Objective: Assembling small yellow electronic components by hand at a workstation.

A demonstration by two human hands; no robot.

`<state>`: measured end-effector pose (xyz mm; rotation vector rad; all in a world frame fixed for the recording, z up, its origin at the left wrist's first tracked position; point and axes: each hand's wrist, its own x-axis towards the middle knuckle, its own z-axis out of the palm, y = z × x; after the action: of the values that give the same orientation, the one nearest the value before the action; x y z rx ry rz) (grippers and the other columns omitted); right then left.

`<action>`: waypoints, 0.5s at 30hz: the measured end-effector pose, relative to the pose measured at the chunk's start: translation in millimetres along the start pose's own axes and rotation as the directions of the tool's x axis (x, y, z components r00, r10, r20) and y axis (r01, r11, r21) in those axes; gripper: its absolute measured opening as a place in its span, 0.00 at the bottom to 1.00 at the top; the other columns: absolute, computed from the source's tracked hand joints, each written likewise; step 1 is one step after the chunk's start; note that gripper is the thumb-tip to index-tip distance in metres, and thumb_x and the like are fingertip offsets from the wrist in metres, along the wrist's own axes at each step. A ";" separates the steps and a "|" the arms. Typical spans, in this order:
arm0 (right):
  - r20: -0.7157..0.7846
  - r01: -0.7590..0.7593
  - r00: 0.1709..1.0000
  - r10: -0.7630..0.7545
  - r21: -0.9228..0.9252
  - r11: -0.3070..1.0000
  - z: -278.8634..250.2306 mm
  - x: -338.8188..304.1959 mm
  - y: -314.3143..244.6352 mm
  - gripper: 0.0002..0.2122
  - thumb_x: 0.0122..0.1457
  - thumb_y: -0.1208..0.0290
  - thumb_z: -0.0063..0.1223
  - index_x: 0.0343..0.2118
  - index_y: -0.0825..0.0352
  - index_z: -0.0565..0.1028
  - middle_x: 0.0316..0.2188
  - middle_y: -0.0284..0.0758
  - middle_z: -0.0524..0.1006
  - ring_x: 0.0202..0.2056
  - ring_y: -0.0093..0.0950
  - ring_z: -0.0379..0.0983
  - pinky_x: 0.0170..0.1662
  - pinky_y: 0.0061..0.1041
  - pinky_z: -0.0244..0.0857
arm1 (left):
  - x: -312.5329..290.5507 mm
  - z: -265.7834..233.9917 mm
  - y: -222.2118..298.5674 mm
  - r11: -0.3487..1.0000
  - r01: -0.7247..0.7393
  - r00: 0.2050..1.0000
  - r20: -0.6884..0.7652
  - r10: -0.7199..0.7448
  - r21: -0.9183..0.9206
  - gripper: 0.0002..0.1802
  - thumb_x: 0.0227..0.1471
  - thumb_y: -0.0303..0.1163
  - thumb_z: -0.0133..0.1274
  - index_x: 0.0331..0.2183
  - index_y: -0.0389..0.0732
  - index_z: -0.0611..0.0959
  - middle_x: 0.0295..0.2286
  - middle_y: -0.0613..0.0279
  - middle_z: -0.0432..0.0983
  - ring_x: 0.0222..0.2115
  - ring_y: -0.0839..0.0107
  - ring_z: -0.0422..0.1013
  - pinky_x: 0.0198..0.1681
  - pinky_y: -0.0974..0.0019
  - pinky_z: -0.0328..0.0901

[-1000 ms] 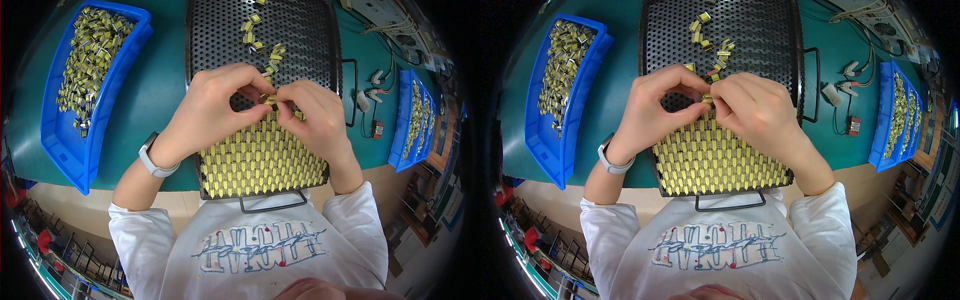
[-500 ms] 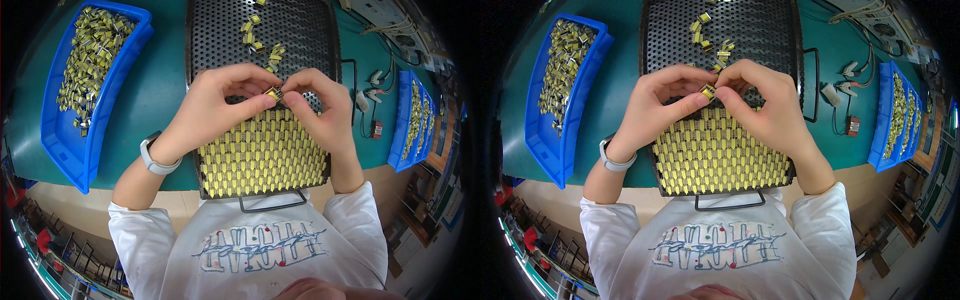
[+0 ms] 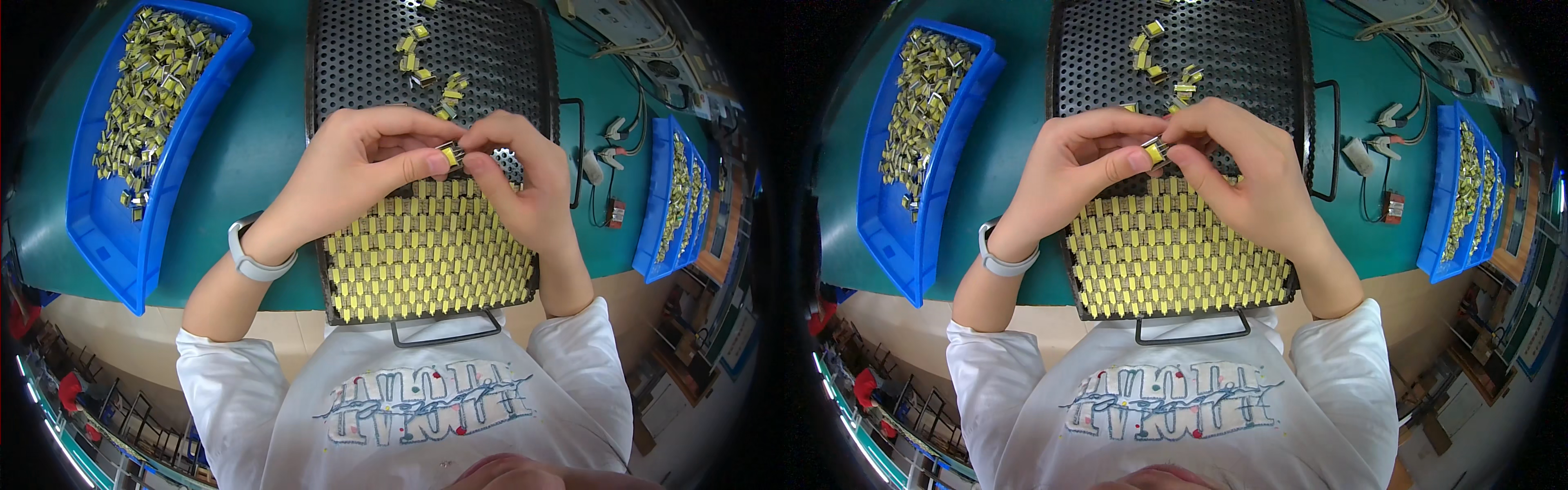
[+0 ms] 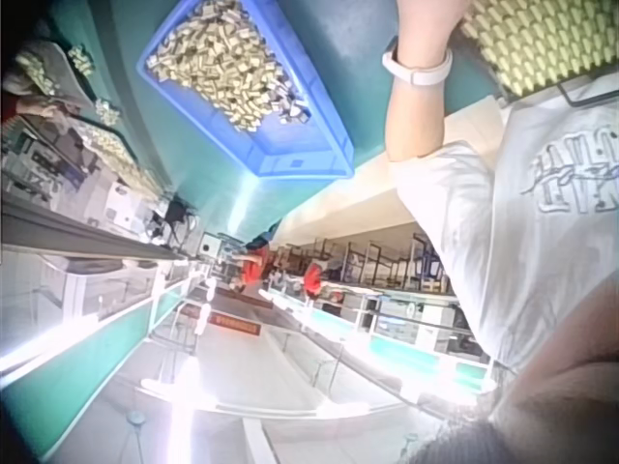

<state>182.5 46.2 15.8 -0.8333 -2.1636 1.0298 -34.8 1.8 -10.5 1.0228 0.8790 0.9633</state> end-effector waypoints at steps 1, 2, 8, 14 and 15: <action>0.000 0.000 1.000 0.000 -0.001 1.000 -1.0 0.2 0.8 0.07 0.57 0.83 0.59 0.38 0.70 0.76 0.33 0.36 0.79 0.33 0.29 0.79 0.38 0.24 0.73 | 0.0 -0.1 0.6 1.000 0.000 1.000 0.000 0.000 0.000 0.17 0.58 0.24 0.59 0.49 0.29 0.82 0.45 0.55 0.80 0.42 0.70 0.78 0.49 0.67 0.74; 0.016 0.012 1.000 -0.013 0.006 1.000 -1.9 0.5 1.8 0.07 0.57 0.83 0.59 0.38 0.71 0.76 0.33 0.36 0.79 0.32 0.28 0.79 0.37 0.24 0.73 | 0.0 -0.4 1.8 1.000 0.003 1.000 0.004 -0.003 0.013 0.17 0.58 0.24 0.59 0.49 0.29 0.82 0.45 0.56 0.80 0.43 0.70 0.78 0.49 0.67 0.73; 0.043 -0.017 0.999 0.014 0.069 0.997 -2.6 -0.2 2.3 0.07 0.56 0.84 0.58 0.37 0.71 0.76 0.34 0.36 0.80 0.32 0.27 0.79 0.37 0.24 0.73 | -0.7 0.6 4.2 0.998 -0.009 1.000 0.009 0.008 0.066 0.17 0.57 0.23 0.61 0.48 0.29 0.82 0.44 0.57 0.80 0.44 0.71 0.77 0.50 0.67 0.73; 0.041 -0.070 0.997 0.065 0.131 0.989 -1.5 -1.7 3.6 0.07 0.56 0.84 0.58 0.37 0.72 0.77 0.34 0.36 0.80 0.32 0.27 0.78 0.37 0.24 0.72 | -1.8 0.8 5.8 0.995 -0.017 1.000 0.008 0.016 0.103 0.17 0.56 0.23 0.61 0.48 0.29 0.82 0.44 0.57 0.80 0.45 0.71 0.77 0.51 0.67 0.73; 0.041 -0.084 0.996 0.078 0.156 0.984 -1.5 -1.7 4.0 0.07 0.56 0.84 0.58 0.38 0.72 0.77 0.34 0.36 0.80 0.32 0.27 0.78 0.37 0.24 0.72 | -2.1 1.2 6.2 0.994 -0.029 1.000 0.004 0.029 0.106 0.17 0.56 0.23 0.61 0.48 0.29 0.82 0.44 0.57 0.80 0.45 0.71 0.77 0.51 0.66 0.73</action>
<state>185.8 47.6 12.9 -0.8400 -2.0602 1.2473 -35.8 0.9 -4.0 1.1300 0.9236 0.9471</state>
